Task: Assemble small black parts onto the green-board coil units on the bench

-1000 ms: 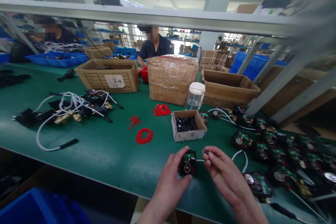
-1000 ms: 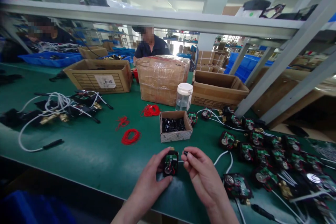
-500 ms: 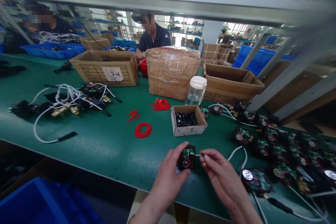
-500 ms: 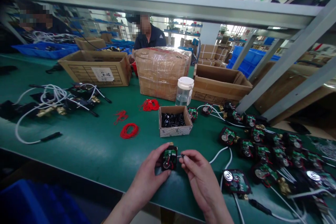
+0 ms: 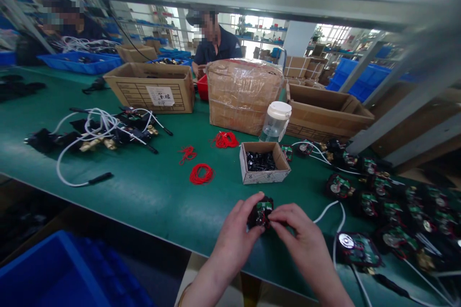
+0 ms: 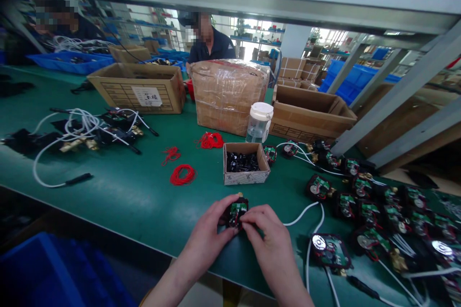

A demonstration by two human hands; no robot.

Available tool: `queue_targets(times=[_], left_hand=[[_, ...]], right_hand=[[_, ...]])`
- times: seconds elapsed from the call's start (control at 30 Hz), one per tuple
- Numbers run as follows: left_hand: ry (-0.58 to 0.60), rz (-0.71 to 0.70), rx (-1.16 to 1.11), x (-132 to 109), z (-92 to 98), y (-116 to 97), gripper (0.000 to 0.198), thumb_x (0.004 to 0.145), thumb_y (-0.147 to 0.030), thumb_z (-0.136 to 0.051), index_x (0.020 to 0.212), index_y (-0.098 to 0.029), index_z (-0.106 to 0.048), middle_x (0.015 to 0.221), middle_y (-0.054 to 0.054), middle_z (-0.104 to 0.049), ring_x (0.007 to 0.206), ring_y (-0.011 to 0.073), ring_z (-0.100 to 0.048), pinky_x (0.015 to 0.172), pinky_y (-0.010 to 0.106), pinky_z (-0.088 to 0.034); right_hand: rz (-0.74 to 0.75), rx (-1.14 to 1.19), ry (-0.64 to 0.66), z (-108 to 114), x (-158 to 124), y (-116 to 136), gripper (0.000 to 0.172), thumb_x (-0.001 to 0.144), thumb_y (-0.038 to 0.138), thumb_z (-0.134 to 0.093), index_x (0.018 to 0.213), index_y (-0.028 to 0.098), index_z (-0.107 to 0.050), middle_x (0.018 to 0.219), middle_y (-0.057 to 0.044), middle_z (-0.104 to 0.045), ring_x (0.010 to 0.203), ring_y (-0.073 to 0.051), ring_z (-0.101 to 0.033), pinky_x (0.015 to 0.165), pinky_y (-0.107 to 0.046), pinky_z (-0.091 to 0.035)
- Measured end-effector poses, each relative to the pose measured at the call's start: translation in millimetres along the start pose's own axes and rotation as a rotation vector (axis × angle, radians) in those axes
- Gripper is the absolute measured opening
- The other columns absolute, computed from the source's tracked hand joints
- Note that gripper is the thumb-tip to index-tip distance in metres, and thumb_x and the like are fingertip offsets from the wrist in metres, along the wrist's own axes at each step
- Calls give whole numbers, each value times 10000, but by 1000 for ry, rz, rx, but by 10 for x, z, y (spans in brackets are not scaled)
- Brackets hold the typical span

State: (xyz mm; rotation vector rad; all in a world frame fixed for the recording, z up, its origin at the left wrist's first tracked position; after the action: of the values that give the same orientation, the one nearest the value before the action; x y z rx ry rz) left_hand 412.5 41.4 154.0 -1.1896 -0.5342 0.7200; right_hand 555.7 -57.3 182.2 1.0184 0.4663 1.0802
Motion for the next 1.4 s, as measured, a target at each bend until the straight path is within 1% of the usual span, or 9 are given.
queue_targets(times=[0.1, 0.37, 0.7, 0.83, 0.97, 1.03, 1.17, 1.3, 1.4], left_hand=[[-2, 6, 18, 5, 14, -3, 724, 771, 26, -646, 1385, -350, -575, 1312, 38, -646, 1215, 238, -599, 1101, 452, -453], [8, -16, 5, 18, 26, 30, 711, 777, 31, -634, 1368, -360, -587, 1309, 26, -652, 1214, 234, -601, 1086, 429, -468], [38, 9, 1, 35, 51, 0, 705, 782, 13, -655, 1375, -363, -589, 1261, 34, -661, 1181, 241, -613, 1065, 430, -475], [34, -11, 11, 40, 51, 26, 703, 784, 3, -650, 1375, -372, -590, 1253, 24, -672, 1168, 239, -619, 1066, 429, -479], [37, -47, 13, 48, 53, 55, 698, 792, -4, -639, 1384, -370, -584, 1268, 19, -671, 1166, 231, -619, 1067, 417, -479], [35, -44, 23, 57, 60, 54, 694, 795, -11, -639, 1389, -366, -582, 1256, 23, -674, 1159, 232, -622, 1058, 414, -481], [22, -34, 62, 79, 84, 31, 693, 798, -14, -639, 1390, -369, -578, 1231, 22, -678, 1135, 229, -631, 1031, 402, -487], [16, -44, 82, 91, 98, 21, 668, 805, -24, -645, 1372, -372, -590, 1224, 17, -688, 1115, 225, -639, 1009, 390, -496], [17, -49, 88, 94, 98, 20, 673, 796, -10, -647, 1364, -367, -595, 1248, 16, -687, 1143, 227, -635, 1030, 392, -488]], right_hand=[[51, -87, -9, -20, 17, 27, 149, 924, 318, -615, 905, 292, -761, 963, -50, -679, 908, -227, -671, 806, -334, -548], [92, -230, 55, -6, 22, 116, 183, 962, 245, -550, 954, 290, -727, 943, -43, -653, 854, -215, -671, 759, -317, -543], [112, -387, 126, 0, 97, 149, 163, 972, 230, -501, 908, 275, -644, 876, -22, -618, 768, -205, -640, 678, -318, -496], [188, -504, 246, 36, 171, 196, 245, 965, 135, -460, 876, 256, -654, 867, -27, -606, 752, -188, -609, 674, -302, -474], [303, -642, 428, 94, 335, 344, 302, 873, -17, -472, 840, 234, -636, 880, -19, -608, 787, -177, -589, 697, -280, -439], [295, -682, 472, 112, 407, 399, 280, 863, -20, -491, 839, 227, -619, 874, -16, -607, 775, -178, -583, 683, -280, -421], [121, -577, 394, 86, 412, 350, 183, 884, 63, -530, 799, 224, -554, 867, -20, -614, 758, -188, -588, 667, -293, -416], [-25, -352, 162, -16, 242, 154, 131, 915, 192, -520, 795, 242, -541, 828, -19, -620, 773, -211, -600, 694, -320, -436], [-117, -245, 7, -131, 105, 42, 155, 927, 309, -518, 789, 251, -559, 801, -19, -622, 740, -219, -597, 668, -328, -430]])
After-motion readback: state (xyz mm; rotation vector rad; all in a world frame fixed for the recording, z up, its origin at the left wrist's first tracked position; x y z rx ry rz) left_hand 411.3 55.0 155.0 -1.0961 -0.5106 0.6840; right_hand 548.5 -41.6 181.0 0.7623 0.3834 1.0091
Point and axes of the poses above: each hand's wrist, its own x-axis towards the middle knuckle, its own z-axis out of the back of the hand, y = z × x, the point moved 1 cm from there along x, towards the middle knuckle
